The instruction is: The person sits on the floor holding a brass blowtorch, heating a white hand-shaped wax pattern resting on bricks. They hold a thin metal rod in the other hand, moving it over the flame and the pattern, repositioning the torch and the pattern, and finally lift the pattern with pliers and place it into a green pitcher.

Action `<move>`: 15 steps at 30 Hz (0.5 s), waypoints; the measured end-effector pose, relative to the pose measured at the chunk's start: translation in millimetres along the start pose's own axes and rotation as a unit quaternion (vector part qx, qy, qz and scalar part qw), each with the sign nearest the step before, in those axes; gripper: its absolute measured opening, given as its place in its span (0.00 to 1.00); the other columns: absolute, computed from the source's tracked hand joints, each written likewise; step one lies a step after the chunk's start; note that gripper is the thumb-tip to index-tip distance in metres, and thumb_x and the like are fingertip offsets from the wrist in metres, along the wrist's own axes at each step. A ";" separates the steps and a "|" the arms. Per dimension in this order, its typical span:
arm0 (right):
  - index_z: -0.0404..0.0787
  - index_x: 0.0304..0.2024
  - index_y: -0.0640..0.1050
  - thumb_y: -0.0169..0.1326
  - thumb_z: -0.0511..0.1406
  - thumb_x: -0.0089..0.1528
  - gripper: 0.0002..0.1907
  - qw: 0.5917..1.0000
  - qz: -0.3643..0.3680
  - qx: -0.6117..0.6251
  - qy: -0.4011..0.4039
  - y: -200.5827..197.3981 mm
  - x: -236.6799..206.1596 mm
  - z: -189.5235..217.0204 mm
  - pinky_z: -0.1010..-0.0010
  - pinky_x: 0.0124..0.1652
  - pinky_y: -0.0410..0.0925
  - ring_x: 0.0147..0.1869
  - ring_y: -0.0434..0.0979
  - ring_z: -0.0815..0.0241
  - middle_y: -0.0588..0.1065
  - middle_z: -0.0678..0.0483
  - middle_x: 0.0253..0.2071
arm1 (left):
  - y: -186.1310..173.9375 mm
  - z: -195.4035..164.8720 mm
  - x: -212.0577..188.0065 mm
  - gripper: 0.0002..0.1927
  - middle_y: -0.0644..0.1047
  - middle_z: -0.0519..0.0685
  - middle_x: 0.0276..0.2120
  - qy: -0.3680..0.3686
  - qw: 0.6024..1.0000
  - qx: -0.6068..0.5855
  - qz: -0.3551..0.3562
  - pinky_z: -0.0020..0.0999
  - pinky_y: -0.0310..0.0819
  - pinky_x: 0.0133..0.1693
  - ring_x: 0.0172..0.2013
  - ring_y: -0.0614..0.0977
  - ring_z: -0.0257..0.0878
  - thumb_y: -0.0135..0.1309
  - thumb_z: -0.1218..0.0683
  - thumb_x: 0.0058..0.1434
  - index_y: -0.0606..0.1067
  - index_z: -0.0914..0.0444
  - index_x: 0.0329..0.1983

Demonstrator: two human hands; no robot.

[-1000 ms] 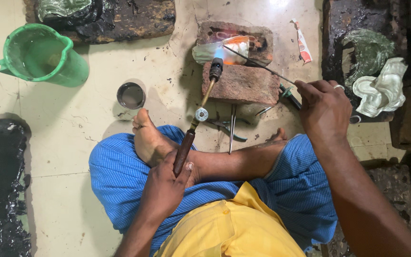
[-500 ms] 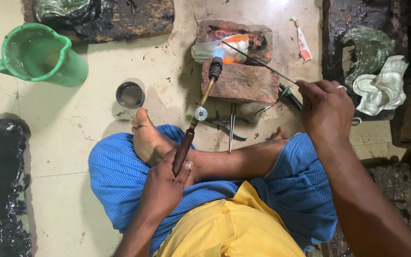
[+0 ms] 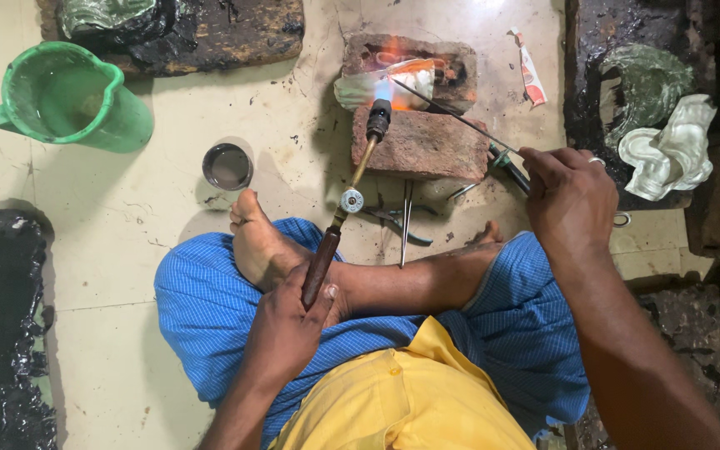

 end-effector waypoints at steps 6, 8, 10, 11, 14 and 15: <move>0.49 0.49 0.86 0.60 0.31 0.67 0.11 1.000 0.003 -0.002 0.000 1.1 -0.7 -0.3 0.60 0.43 0.72 0.45 0.79 0.50 0.81 0.53 0.42 | 0.3 1.9 0.0 0.21 0.82 0.61 0.34 -0.014 1.000 -0.002 0.006 0.48 0.78 0.39 0.36 0.86 0.57 0.53 0.49 0.63 0.73 0.61 0.58; 0.49 0.50 0.86 0.60 0.31 0.66 0.12 1.000 0.009 -0.013 0.002 3.0 -0.9 -0.7 0.60 0.43 0.72 0.45 0.79 0.50 0.81 0.53 0.43 | 0.7 1.8 -0.4 0.21 0.83 0.60 0.34 -0.012 1.000 -0.012 0.008 0.47 0.78 0.39 0.36 0.87 0.56 0.53 0.49 0.64 0.73 0.62 0.58; 0.49 0.50 0.86 0.60 0.30 0.65 0.12 1.000 0.011 -0.017 0.003 3.6 -1.5 -1.2 0.61 0.43 0.72 0.45 0.79 0.51 0.81 0.53 0.43 | -0.2 0.6 -0.6 0.21 0.83 0.60 0.34 -0.001 1.000 -0.014 0.002 0.48 0.78 0.39 0.36 0.86 0.57 0.53 0.49 0.63 0.73 0.62 0.57; 0.49 0.49 0.86 0.60 0.30 0.65 0.12 1.000 0.009 -0.016 0.003 3.3 -1.9 -1.4 0.60 0.44 0.73 0.45 0.79 0.50 0.81 0.53 0.43 | -0.4 0.0 -0.6 0.21 0.82 0.60 0.34 0.004 1.000 -0.015 -0.001 0.48 0.78 0.39 0.36 0.86 0.57 0.54 0.49 0.63 0.74 0.63 0.57; 0.49 0.49 0.86 0.60 0.30 0.65 0.12 1.000 0.008 -0.012 0.004 3.0 -2.3 -1.3 0.60 0.44 0.72 0.45 0.79 0.50 0.81 0.53 0.43 | 1.9 6.2 -0.5 0.22 0.82 0.61 0.33 -0.016 1.000 -0.002 0.004 0.48 0.78 0.39 0.36 0.86 0.58 0.54 0.49 0.63 0.73 0.62 0.58; 0.49 0.49 0.86 0.61 0.30 0.65 0.12 1.000 0.007 -0.010 0.004 2.8 -2.3 -1.2 0.60 0.44 0.72 0.45 0.79 0.50 0.81 0.53 0.43 | 1.1 3.8 -0.3 0.21 0.82 0.62 0.34 0.001 1.000 -0.004 -0.002 0.48 0.78 0.40 0.37 0.86 0.59 0.54 0.49 0.63 0.74 0.62 0.57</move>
Point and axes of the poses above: each hand's wrist, its own x-axis towards the middle knuckle, its own y-axis out of the palm, z = x × y, the point moved 10 cm from there along x, towards the middle knuckle
